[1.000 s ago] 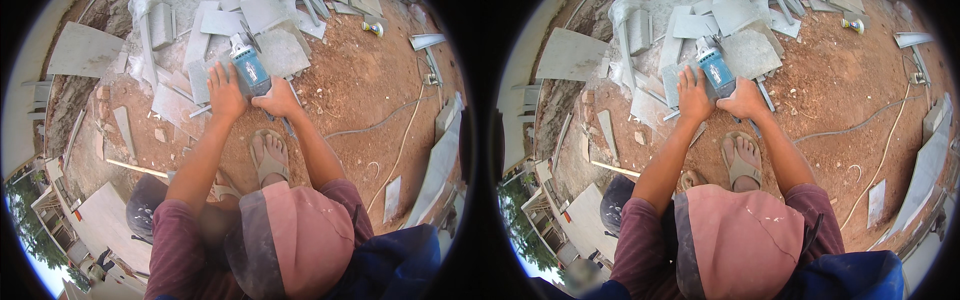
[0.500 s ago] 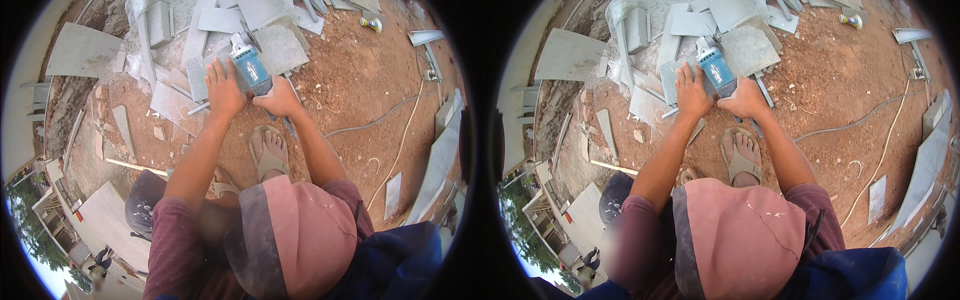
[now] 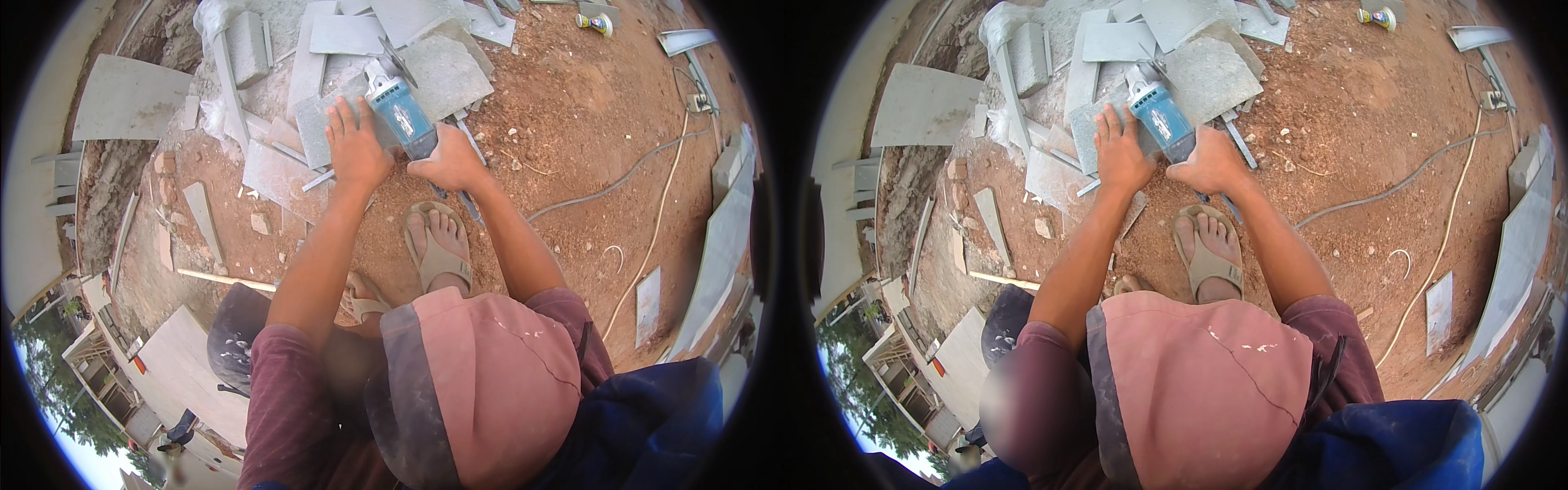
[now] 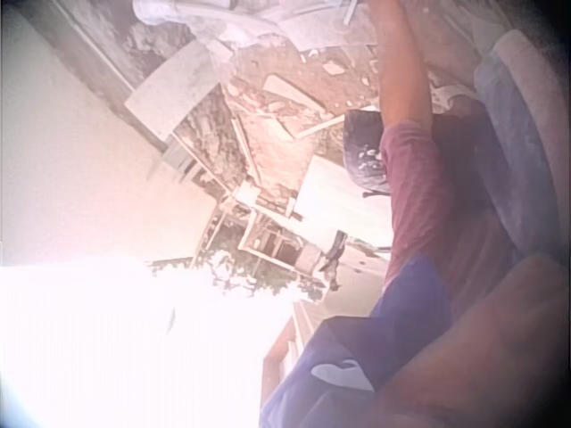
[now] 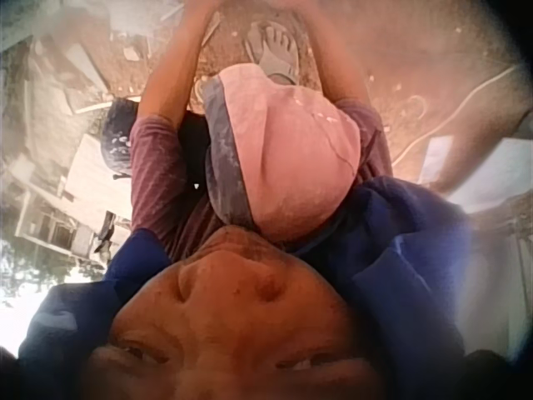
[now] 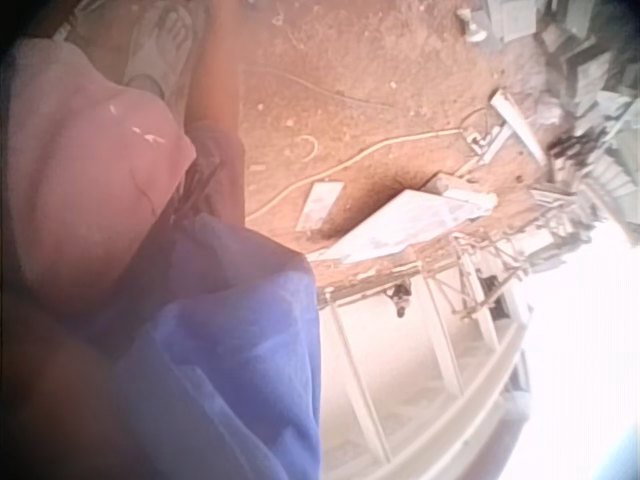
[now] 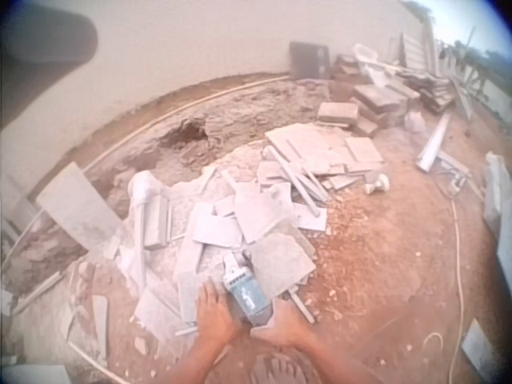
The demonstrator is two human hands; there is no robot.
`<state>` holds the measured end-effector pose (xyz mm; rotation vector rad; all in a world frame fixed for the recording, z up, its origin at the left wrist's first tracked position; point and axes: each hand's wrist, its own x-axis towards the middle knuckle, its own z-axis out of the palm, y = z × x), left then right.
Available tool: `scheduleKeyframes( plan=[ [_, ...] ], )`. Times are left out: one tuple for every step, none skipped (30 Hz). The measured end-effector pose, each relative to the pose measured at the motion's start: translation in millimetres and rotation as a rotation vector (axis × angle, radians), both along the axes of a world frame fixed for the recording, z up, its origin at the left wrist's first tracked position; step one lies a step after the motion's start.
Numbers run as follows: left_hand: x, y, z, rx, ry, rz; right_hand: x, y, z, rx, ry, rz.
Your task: The person uses an angle grinder to cut rectangular ceramic tiles on a dirt surface. They hold the tile steady with one hand while guiding the grinder with the other, creating straight cuts. The person handles multiple tiles, positioning them for cutting and moving the cut pieces aside.
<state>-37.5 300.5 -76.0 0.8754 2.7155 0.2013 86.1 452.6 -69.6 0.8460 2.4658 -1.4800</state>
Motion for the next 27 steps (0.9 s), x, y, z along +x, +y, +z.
scheduleKeyframes(
  plan=[
    [0,0,1,0.002,-0.003,0.001,1,0,2,0.006,0.007,-0.004],
    [0,1,1,0.002,-0.005,0.002,2,0,0,-0.003,0.009,-0.004],
    [1,2,2,0.002,-0.008,0.002,3,0,-2,-0.013,0.01,-0.005],
    [1,1,2,0.001,-0.009,0.005,4,0,-3,-0.024,0.013,-0.003],
    [0,0,1,-0.001,-0.006,0.004,5,0,-3,-0.03,0.021,-0.004],
    [0,0,1,-0.002,-0.003,0.003,6,0,-2,-0.035,0.029,-0.006],
    [0,0,1,-0.002,-0.001,0.001,7,-1,-1,-0.04,0.036,-0.009],
    [0,0,1,-0.002,-0.003,0.001,7,-1,1,-0.036,0.021,-0.002],
    [0,0,1,-0.002,-0.006,0.002,7,0,3,-0.032,0.007,0.005],
    [0,0,0,-0.001,-0.009,0.001,7,0,5,-0.028,-0.008,0.011],
    [0,0,0,0.001,-0.008,0.0,8,-1,6,-0.025,-0.008,0.005],
    [0,0,0,0.003,-0.007,-0.002,10,-1,7,-0.022,-0.008,0.0],
    [0,0,-1,0.005,-0.006,-0.002,11,-2,8,-0.02,-0.007,-0.005],
    [0,-1,-1,0.009,-0.004,-0.002,12,-2,8,-0.018,-0.002,-0.004],
    [0,-1,-2,0.013,-0.002,-0.003,13,-2,8,-0.017,0.004,-0.003],
    [0,-1,-1,0.016,-0.002,-0.002,14,-2,8,-0.016,0.007,-0.002],
    [0,-1,-1,0.014,-0.002,-0.001,15,-2,9,-0.025,0.002,0.0],
    [0,-1,-1,0.011,-0.003,0.001,16,-2,10,-0.035,-0.003,0.001],
    [0,-1,-1,0.008,-0.002,0.002,18,-2,10,-0.045,-0.007,0.002],
    [0,-1,-2,0.012,0.001,0.002,19,-2,11,-0.051,-0.007,0.004],
    [0,-1,-2,0.016,0.003,0.002,21,-2,12,-0.057,-0.007,0.006],
    [0,-1,-2,0.02,0.007,0.001,22,-2,13,-0.063,-0.007,0.007],
    [0,-1,-3,0.02,0.01,0.0,23,-2,11,-0.05,-0.002,0.006],
    [0,-1,-3,0.02,0.014,-0.001,24,-3,8,-0.037,0.003,0.005],
    [0,-1,-3,0.02,0.017,-0.002,25,-4,7,-0.024,0.008,0.005],
    [0,-1,-3,0.019,0.019,-0.004,26,-4,6,-0.025,0.004,0.003],
    [0,-1,-3,0.017,0.021,-0.006,28,-4,7,-0.025,0.0,0.002]
  ],
)
